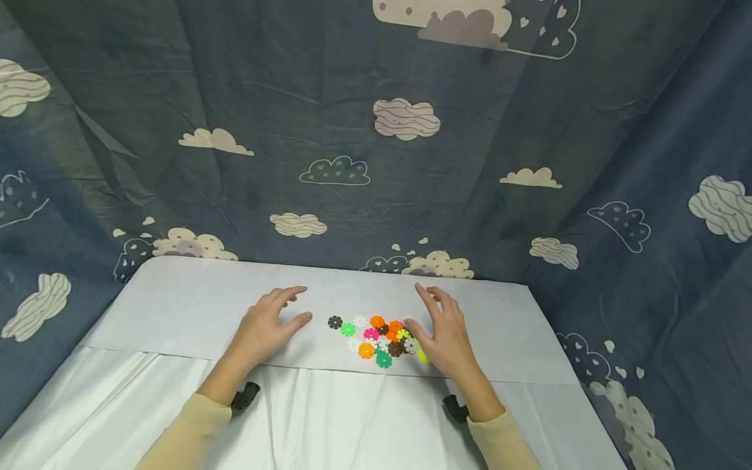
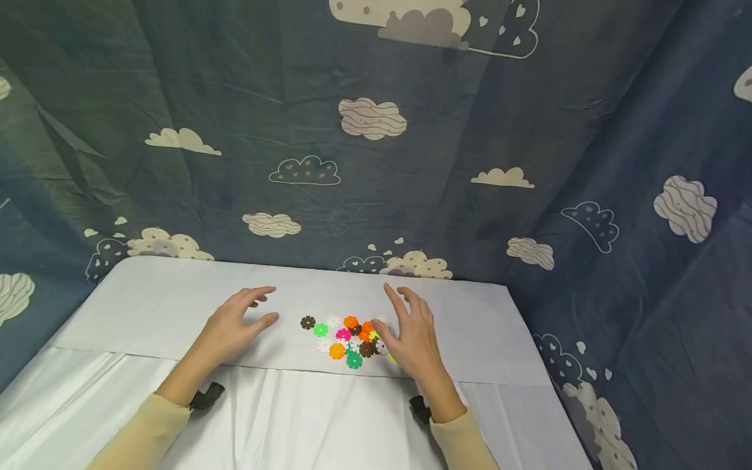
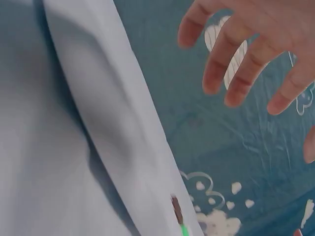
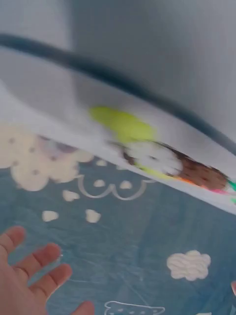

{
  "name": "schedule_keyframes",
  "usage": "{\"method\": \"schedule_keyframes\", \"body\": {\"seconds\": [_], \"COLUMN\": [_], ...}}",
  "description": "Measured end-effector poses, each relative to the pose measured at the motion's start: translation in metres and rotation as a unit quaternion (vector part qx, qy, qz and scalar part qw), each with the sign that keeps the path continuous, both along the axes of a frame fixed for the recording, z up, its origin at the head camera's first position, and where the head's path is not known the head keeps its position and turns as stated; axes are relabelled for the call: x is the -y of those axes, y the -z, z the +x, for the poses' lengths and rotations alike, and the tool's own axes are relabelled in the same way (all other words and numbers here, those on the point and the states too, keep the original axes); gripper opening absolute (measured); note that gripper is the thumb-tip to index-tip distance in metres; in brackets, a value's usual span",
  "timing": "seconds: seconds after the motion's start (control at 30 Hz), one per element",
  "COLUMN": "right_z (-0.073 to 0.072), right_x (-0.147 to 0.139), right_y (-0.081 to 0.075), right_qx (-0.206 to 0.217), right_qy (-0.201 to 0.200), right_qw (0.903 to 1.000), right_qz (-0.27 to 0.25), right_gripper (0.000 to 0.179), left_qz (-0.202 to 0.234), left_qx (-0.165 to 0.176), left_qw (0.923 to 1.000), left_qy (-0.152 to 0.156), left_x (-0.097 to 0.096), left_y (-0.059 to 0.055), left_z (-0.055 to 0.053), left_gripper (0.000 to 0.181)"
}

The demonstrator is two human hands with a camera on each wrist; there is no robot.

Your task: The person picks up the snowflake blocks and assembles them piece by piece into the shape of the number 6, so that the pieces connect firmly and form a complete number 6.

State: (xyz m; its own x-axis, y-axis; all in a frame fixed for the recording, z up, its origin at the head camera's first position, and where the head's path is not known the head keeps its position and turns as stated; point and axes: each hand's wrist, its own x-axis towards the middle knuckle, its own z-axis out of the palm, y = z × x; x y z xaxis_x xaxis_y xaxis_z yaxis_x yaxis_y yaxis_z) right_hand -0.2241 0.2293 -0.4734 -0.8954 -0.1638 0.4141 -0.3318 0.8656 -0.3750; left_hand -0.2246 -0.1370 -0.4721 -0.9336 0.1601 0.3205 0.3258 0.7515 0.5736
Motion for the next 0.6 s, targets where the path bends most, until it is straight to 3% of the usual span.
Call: {"method": "schedule_keyframes", "body": {"seconds": [0.1, 0.17, 0.23, 0.37, 0.4, 0.47, 0.53, 0.6], "right_z": [0.002, 0.004, 0.005, 0.008, 0.008, 0.008, 0.008, 0.007], "right_x": [0.006, 0.010, 0.014, 0.025, 0.028, 0.033, 0.037, 0.040], "right_y": [-0.001, -0.001, 0.000, 0.006, 0.009, 0.016, 0.023, 0.029], "right_qx": [0.025, 0.064, 0.128, 0.262, 0.288, 0.324, 0.347, 0.361], "right_qy": [-0.031, -0.056, -0.077, -0.092, -0.088, -0.084, -0.088, -0.092], "right_qw": [0.9958, 0.9855, 0.9636, 0.9016, 0.8895, 0.8756, 0.8692, 0.8689], "right_qz": [-0.082, -0.147, -0.221, -0.332, -0.344, -0.348, -0.341, -0.326], "right_gripper": [0.069, 0.066, 0.064, 0.062, 0.061, 0.059, 0.056, 0.054], "left_qz": [0.037, 0.068, 0.102, 0.149, 0.157, 0.166, 0.168, 0.156], "left_qx": [0.050, 0.085, 0.119, 0.168, 0.177, 0.190, 0.198, 0.196], "left_qw": [0.9977, 0.9930, 0.9854, 0.9696, 0.9663, 0.9613, 0.9586, 0.9612], "left_qy": [0.026, 0.046, 0.066, 0.098, 0.102, 0.111, 0.117, 0.116], "left_x": [-0.011, -0.019, -0.026, -0.040, -0.043, -0.049, -0.055, -0.062], "left_y": [0.001, 0.002, 0.005, 0.015, 0.018, 0.025, 0.030, 0.035], "left_z": [0.000, 0.000, -0.001, -0.003, -0.003, -0.004, -0.005, -0.006], "left_gripper": [0.057, 0.057, 0.056, 0.055, 0.055, 0.055, 0.054, 0.052]}}
